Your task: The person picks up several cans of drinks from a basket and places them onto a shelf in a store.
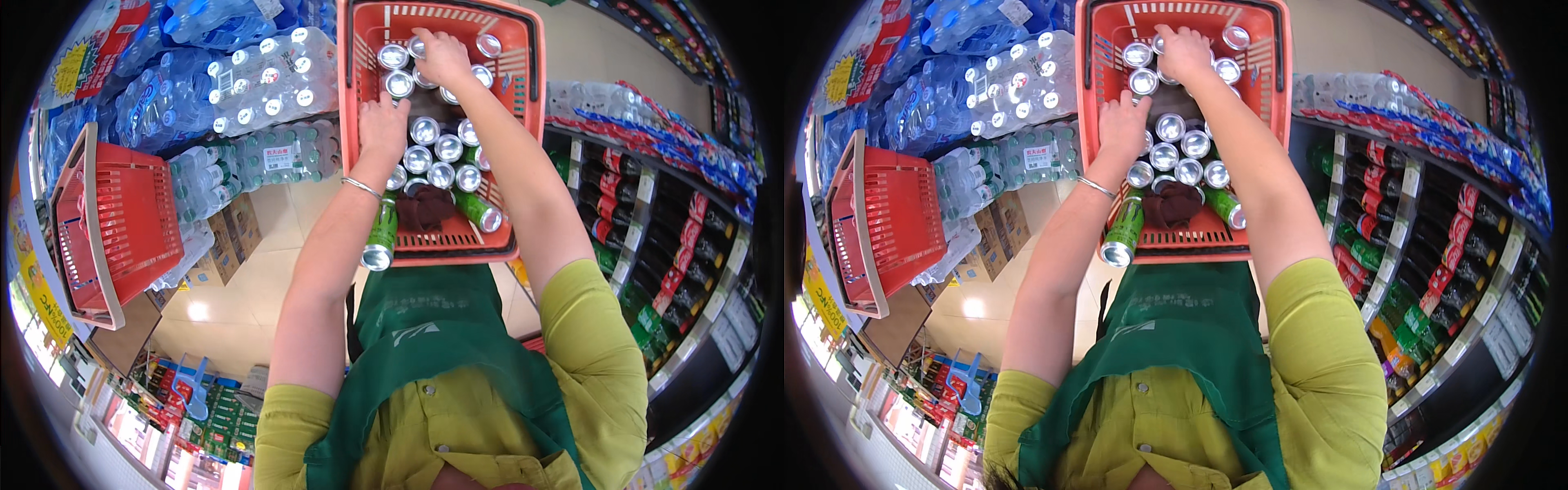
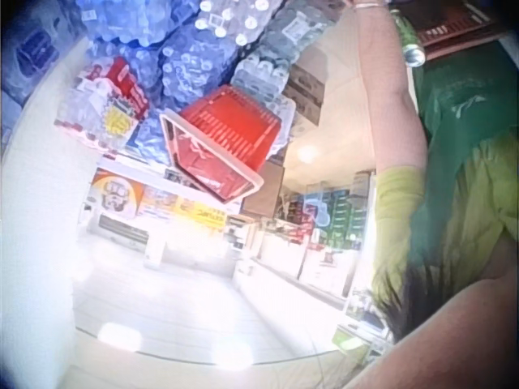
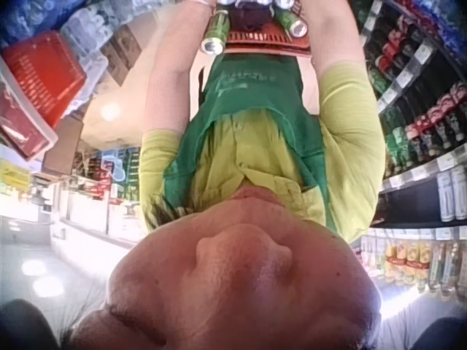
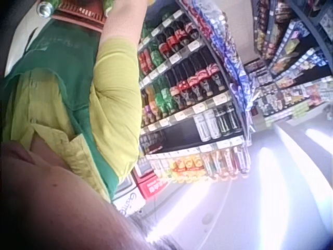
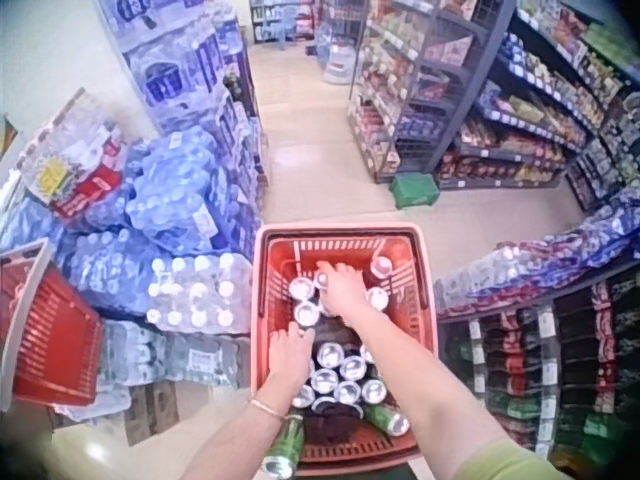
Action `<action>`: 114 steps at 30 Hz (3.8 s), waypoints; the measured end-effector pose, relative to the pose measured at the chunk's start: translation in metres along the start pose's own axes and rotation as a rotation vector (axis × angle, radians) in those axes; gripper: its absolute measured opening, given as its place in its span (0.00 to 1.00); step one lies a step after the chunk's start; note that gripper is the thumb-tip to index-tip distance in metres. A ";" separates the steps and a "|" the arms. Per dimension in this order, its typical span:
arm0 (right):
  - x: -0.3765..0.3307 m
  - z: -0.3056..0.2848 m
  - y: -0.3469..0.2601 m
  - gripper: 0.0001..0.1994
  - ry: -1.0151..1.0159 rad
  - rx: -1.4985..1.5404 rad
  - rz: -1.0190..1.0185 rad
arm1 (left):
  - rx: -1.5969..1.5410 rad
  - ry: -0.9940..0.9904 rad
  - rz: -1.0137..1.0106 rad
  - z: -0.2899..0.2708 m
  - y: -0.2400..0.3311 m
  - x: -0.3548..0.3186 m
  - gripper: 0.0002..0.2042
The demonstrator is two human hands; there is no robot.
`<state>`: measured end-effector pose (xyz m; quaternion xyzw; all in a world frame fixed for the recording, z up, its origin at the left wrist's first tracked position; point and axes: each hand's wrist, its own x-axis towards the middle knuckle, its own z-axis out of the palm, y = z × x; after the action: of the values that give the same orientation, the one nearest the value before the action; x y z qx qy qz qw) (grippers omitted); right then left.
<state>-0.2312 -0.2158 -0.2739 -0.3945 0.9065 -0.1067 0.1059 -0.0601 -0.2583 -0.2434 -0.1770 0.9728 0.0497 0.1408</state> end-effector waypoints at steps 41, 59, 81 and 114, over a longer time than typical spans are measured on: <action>-0.193 -0.153 -0.032 0.13 0.461 0.543 -0.429 | -2.606 0.232 -0.243 -0.095 0.060 -0.035 0.22; -0.184 -0.152 -0.029 0.15 0.420 0.657 -0.260 | -2.194 -0.026 -0.321 -0.061 0.041 -0.048 0.26; 0.010 0.013 0.014 0.19 -0.088 0.046 -0.204 | -0.453 -0.373 0.138 0.014 0.095 -0.144 0.16; -0.159 0.000 0.042 0.24 -0.257 0.056 0.137 | -0.671 -0.280 0.022 0.020 0.093 -0.148 0.22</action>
<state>-0.1544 -0.0708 -0.2688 -0.3389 0.9070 -0.0729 0.2392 0.0451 -0.1200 -0.2149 -0.1945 0.8755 0.3913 0.2063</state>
